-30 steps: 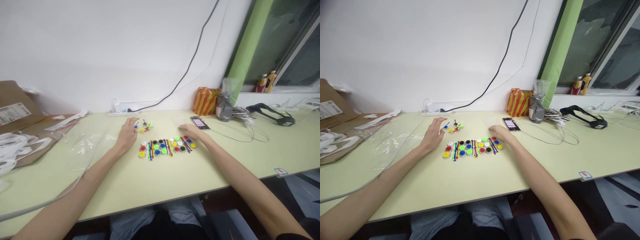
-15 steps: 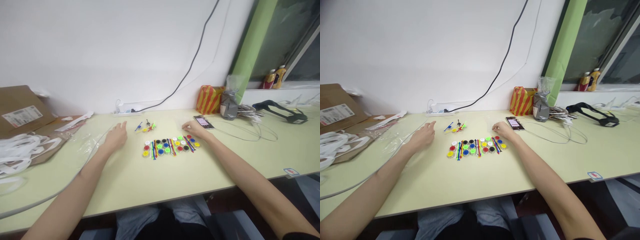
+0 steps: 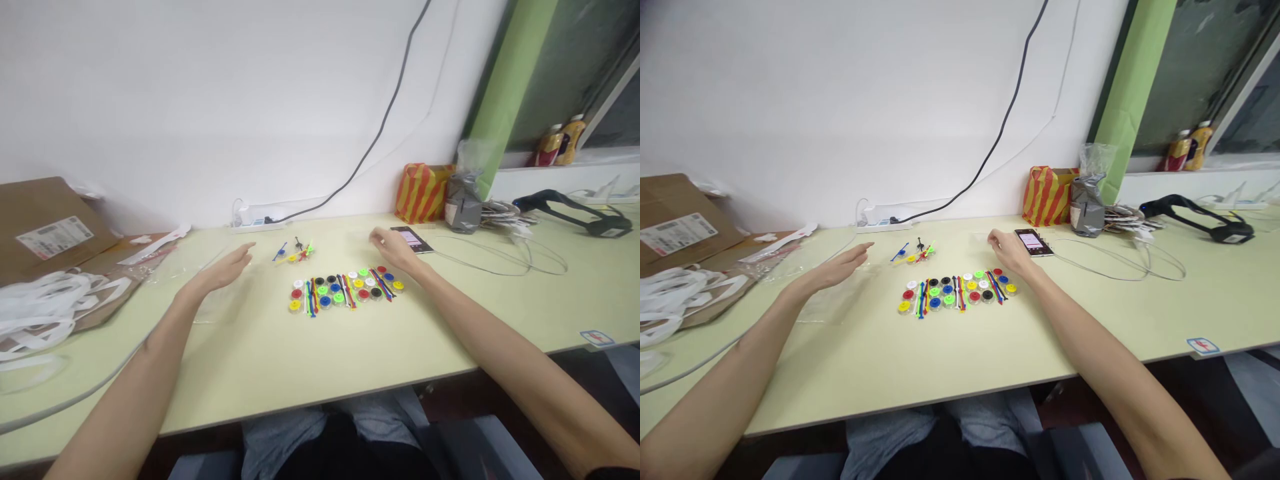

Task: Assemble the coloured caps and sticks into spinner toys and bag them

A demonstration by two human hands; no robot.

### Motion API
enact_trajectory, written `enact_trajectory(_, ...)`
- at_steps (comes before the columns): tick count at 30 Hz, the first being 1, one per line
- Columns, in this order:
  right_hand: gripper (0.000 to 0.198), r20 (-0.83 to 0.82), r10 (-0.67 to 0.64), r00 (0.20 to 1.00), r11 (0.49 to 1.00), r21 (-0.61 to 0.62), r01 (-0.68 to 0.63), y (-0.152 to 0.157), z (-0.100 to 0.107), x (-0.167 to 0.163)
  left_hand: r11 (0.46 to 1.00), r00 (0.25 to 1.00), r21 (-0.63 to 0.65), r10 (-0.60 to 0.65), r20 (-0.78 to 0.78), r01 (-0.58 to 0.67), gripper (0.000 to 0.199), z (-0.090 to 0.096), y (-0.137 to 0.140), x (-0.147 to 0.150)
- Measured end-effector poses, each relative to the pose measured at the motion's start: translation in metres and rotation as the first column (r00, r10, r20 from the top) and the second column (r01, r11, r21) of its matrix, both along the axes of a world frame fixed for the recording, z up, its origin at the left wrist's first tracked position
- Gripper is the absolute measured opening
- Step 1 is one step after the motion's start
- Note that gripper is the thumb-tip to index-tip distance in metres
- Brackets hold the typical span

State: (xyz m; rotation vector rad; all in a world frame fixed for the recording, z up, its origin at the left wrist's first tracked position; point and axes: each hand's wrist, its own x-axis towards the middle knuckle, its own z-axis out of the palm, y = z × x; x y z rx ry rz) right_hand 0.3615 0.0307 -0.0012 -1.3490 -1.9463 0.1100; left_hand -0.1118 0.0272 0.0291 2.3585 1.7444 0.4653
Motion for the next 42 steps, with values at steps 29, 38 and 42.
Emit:
enact_trajectory(29,0.020,0.652,0.480,0.588,0.775,-0.001,-0.632,-0.098,0.035,-0.299,0.912,0.928,0.181,0.373,0.015,-0.369,0.062,-0.025,-0.017,-0.084)
enact_trajectory(38,0.019,0.401,0.770,0.497,0.619,-0.277,-0.735,-0.102,0.027,-0.303,0.947,0.949,0.078,0.306,0.077,-0.312,0.066,-0.029,-0.014,-0.067)
enact_trajectory(42,0.030,0.374,0.599,0.709,0.796,-0.181,-0.577,-0.097,0.035,-0.289,0.945,0.947,0.082,0.311,0.075,-0.317,0.074,-0.018,-0.017,-0.069)
